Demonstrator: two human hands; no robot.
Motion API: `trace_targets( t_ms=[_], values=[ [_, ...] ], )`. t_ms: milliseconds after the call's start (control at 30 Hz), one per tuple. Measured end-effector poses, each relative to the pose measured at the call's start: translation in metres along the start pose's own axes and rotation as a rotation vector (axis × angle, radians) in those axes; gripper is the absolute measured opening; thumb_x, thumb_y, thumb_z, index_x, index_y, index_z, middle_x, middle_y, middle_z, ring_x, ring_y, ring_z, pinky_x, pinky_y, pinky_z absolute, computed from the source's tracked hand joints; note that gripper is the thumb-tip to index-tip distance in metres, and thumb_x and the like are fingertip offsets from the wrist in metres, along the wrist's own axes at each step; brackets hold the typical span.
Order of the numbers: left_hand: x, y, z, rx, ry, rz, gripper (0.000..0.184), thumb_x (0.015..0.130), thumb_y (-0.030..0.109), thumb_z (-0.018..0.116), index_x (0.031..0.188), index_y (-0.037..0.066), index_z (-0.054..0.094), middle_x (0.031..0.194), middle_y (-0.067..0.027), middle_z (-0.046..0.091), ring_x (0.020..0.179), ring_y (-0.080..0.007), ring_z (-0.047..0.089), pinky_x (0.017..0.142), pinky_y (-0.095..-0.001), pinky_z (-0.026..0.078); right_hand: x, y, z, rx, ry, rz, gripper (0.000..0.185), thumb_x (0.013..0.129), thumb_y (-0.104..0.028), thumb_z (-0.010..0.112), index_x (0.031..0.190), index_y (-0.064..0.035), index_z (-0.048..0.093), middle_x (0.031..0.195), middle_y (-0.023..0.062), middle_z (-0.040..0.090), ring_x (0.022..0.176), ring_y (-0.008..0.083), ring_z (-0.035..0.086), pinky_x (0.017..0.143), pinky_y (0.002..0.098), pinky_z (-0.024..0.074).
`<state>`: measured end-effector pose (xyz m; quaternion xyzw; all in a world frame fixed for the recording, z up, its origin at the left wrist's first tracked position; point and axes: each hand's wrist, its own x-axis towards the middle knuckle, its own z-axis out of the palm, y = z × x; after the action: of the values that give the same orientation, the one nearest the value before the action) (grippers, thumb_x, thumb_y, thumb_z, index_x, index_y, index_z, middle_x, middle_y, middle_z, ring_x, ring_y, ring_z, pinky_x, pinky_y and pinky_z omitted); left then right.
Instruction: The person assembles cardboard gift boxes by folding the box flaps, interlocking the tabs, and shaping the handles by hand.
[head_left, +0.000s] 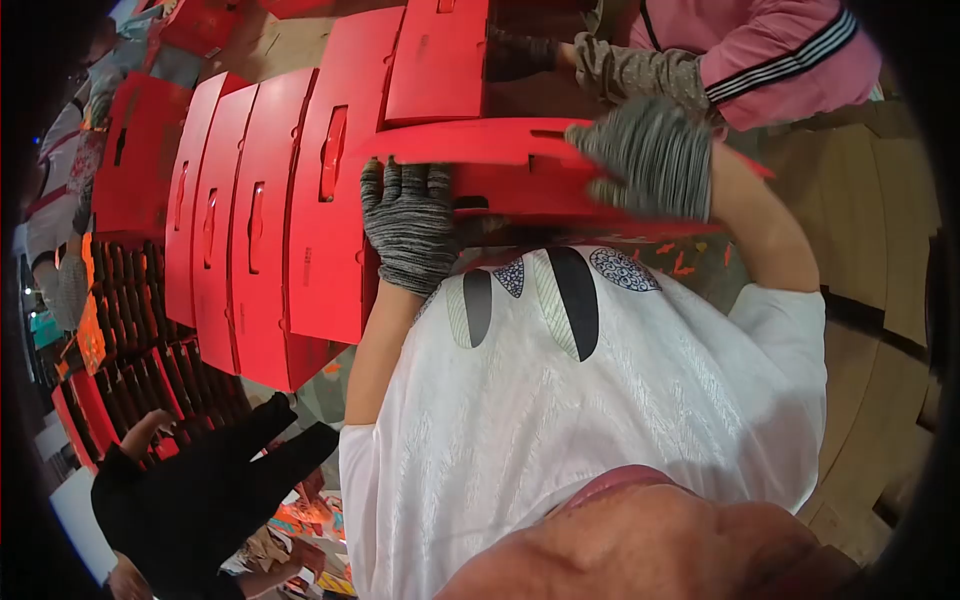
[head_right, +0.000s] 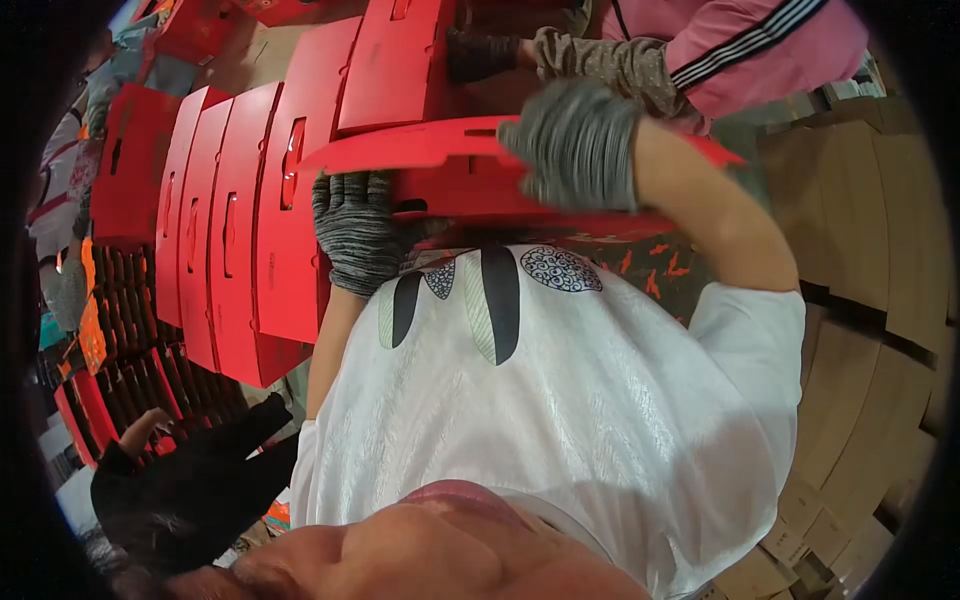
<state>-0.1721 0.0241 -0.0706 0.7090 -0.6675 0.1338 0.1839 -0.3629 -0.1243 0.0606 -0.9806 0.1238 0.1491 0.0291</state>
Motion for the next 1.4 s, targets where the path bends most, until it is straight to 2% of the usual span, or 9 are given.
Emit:
trace_targets(
  t_ms=[67,300,433,533,700,833,1067,1133,1400],
  values=[
    [-0.004,-0.004,0.006,-0.012,0.024,-0.003,0.091,0.052,0.067,0.073,0.117,0.007,0.052,0.111,-0.0136,0.056,0.110,-0.0322,0.051,0.098,-0.0531,0.031,-0.009,-0.022,0.009,-0.073,-0.311,0.127,0.044,0.076,-0.025,0.061,0.110,0.0027,0.058,0.101,0.0274,0.060,0.091,0.0342,0.061,0.080,0.0416,0.0478],
    [-0.018,0.012,0.006,-0.076,0.241,-0.011,0.088,0.053,0.060,0.078,0.117,0.006,0.051,0.112,-0.0144,0.055,0.111,-0.0331,0.050,0.097,-0.0500,0.033,-0.030,-0.035,0.105,-0.236,0.375,0.217,0.057,0.075,-0.021,0.053,0.124,0.0074,0.047,0.122,0.0274,0.053,0.112,0.0387,0.054,0.096,0.0464,0.0410],
    [0.000,0.036,-0.078,-0.435,-0.487,-0.401,0.026,0.067,0.028,0.077,0.071,0.010,0.060,0.080,-0.0084,0.062,0.077,-0.0228,0.062,0.072,-0.0371,0.047,-0.038,-0.037,0.113,-0.192,0.343,0.248,0.048,0.079,-0.018,0.048,0.120,0.0068,0.050,0.123,0.0275,0.052,0.115,0.0378,0.053,0.099,0.0452,0.0405],
    [0.015,0.008,-0.061,-0.591,-0.302,0.086,0.039,0.068,0.035,0.076,0.094,0.008,0.062,0.099,-0.0122,0.062,0.096,-0.0254,0.060,0.083,-0.0395,0.045,0.007,-0.033,0.129,-0.170,0.352,0.263,0.046,0.081,-0.018,0.046,0.120,0.0058,0.051,0.124,0.0266,0.052,0.116,0.0365,0.052,0.099,0.0442,0.0404],
    [0.089,0.049,0.003,0.123,-0.539,0.518,0.113,0.062,0.050,0.076,0.146,0.012,0.011,0.138,-0.0255,0.033,0.129,-0.0402,0.032,0.103,-0.0521,0.026,0.000,-0.034,0.129,-0.158,0.300,0.223,0.044,0.083,-0.021,0.045,0.120,0.0021,0.053,0.124,0.0212,0.054,0.116,0.0340,0.053,0.099,0.0425,0.0404],
    [0.104,0.046,0.016,0.057,-0.775,0.503,0.117,0.057,0.048,0.078,0.147,0.018,0.009,0.137,-0.0289,0.033,0.126,-0.0433,0.034,0.103,-0.0537,0.025,-0.025,-0.018,0.134,-0.033,0.720,0.067,0.047,0.074,-0.024,0.060,0.117,-0.0059,0.057,0.123,0.0132,0.057,0.112,0.0292,0.055,0.097,0.0400,0.0424],
    [0.085,0.043,0.004,0.021,-0.697,0.369,0.110,0.058,0.044,0.078,0.146,0.026,0.016,0.137,-0.0253,0.031,0.125,-0.0404,0.035,0.102,-0.0527,0.027,-0.116,0.013,0.190,0.364,1.100,0.720,0.090,0.067,-0.037,0.076,0.139,-0.0071,0.033,0.139,0.0154,0.038,0.128,0.0299,0.039,0.107,0.0413,0.0318],
    [0.084,0.030,0.013,0.053,-0.681,0.310,0.111,0.057,0.046,0.079,0.146,0.026,0.016,0.137,-0.0252,0.032,0.125,-0.0401,0.034,0.102,-0.0524,0.027,-0.086,0.011,0.195,1.229,1.148,0.566,0.099,0.067,-0.046,0.076,0.141,-0.0032,0.026,0.139,0.0205,0.036,0.128,0.0350,0.037,0.106,0.0417,0.0317],
    [0.127,0.023,0.038,-0.137,-0.720,0.272,0.118,0.058,0.055,0.079,0.146,0.011,0.013,0.139,-0.0254,0.032,0.130,-0.0421,0.030,0.106,-0.0451,0.030,-0.020,0.050,0.214,0.692,0.983,0.698,0.104,0.070,-0.061,0.066,0.141,-0.0008,0.023,0.138,0.0274,0.032,0.128,0.0402,0.035,0.105,0.0443,0.0326]
  ],
)
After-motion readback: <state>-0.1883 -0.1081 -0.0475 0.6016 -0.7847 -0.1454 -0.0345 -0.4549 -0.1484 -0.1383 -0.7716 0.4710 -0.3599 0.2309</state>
